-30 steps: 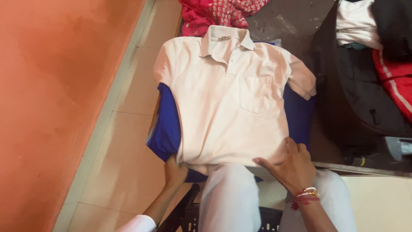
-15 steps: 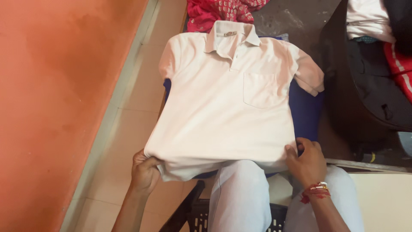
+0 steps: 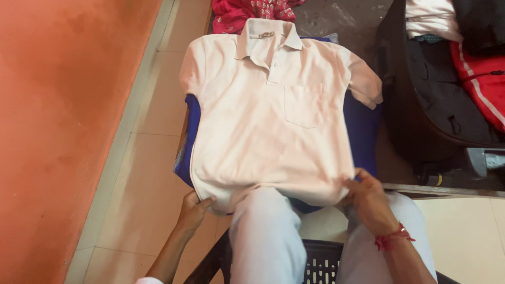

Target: The person unfolds and flattens a polo shirt, a pair of trousers, and a t-shirt one at a time, stacking them on top of a jacket by hand.

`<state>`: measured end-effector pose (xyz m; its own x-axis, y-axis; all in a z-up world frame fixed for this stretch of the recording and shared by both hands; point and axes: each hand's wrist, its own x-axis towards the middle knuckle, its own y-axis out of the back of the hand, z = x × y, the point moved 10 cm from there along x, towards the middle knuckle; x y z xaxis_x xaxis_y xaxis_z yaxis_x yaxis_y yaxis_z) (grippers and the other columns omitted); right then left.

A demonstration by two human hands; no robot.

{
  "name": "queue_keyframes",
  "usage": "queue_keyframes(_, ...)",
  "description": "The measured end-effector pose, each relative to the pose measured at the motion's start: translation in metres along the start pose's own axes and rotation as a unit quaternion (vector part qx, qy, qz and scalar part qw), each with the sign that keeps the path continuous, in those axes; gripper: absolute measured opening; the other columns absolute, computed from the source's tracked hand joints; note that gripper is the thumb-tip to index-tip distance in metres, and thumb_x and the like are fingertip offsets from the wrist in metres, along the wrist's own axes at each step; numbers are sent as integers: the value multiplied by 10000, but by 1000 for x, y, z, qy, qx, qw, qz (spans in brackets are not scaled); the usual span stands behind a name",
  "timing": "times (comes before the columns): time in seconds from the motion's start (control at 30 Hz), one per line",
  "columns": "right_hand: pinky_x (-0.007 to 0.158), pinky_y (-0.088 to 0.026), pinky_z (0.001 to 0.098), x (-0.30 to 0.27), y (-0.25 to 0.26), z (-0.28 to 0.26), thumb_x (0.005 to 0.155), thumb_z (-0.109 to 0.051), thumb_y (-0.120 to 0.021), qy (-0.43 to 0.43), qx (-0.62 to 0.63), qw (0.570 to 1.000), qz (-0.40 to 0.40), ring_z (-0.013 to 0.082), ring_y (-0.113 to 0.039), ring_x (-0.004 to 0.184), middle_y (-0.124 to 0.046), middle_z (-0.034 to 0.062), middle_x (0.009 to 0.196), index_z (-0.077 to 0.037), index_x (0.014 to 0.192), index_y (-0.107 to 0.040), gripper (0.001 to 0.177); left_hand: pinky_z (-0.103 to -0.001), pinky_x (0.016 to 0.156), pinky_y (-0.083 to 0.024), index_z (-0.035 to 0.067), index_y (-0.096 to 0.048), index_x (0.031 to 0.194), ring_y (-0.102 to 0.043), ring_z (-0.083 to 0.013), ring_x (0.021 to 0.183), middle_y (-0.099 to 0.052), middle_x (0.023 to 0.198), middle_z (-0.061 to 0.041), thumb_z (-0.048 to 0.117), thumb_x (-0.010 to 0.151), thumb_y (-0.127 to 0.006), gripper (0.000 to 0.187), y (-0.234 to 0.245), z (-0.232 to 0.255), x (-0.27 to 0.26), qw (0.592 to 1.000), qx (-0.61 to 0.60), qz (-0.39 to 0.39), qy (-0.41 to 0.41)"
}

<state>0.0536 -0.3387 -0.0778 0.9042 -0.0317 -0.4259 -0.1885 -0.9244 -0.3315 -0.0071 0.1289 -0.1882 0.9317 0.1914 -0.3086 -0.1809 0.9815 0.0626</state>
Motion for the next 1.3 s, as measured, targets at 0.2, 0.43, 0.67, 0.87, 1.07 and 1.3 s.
queue_keyframes(0.2,552,-451,288,-8,9,7,871,-205,-820,-108,-415,903,8,134,-603,590,-783,62,776,-57,1147,-725,328,-352,669,-499,-79,-750,938,-629,-187,733,-731,831,-131,47,881,-662,164,-9,11,1,991,104,-3,84)
queue_keyframes(0.43,611,-514,344,0,19,-3,896,-387,-709,-22,-536,843,35,184,-678,616,-797,122,748,-68,992,-801,345,-349,628,-556,-31,-766,898,-691,-158,707,-774,811,-89,44,810,-657,159,-7,-2,5,992,41,-24,113)
queue_keyframes(0.67,841,-576,405,-1,12,24,691,-510,-858,-108,-730,675,-24,297,-761,914,-791,87,918,-111,924,-799,466,-341,637,-549,-32,-763,918,-685,-148,716,-772,822,-83,58,828,-659,164,-31,-71,-19,970,-41,-113,210)
queue_keyframes(0.87,828,-608,469,5,13,31,809,-125,-664,-28,-805,590,55,361,-757,929,-764,155,975,-118,858,-762,110,-335,644,-543,-34,-759,935,-680,-141,724,-771,832,-78,70,844,-661,169,-32,-86,-28,963,-56,-127,232)
queue_keyframes(1.07,850,-582,498,5,13,28,820,-202,-648,8,-794,607,43,393,-742,907,-746,186,973,-96,848,-772,165,-328,652,-538,-35,-756,952,-674,-133,732,-769,841,-73,82,859,-663,176,-30,-88,-29,962,-59,-130,233)
queue_keyframes(1.3,848,-576,509,6,21,27,830,-226,-648,15,-784,618,58,401,-735,914,-755,196,956,-79,865,-766,192,-321,661,-531,-37,-752,972,-668,-123,742,-768,852,-67,97,877,-666,185,-23,-88,-35,963,-58,-121,232)
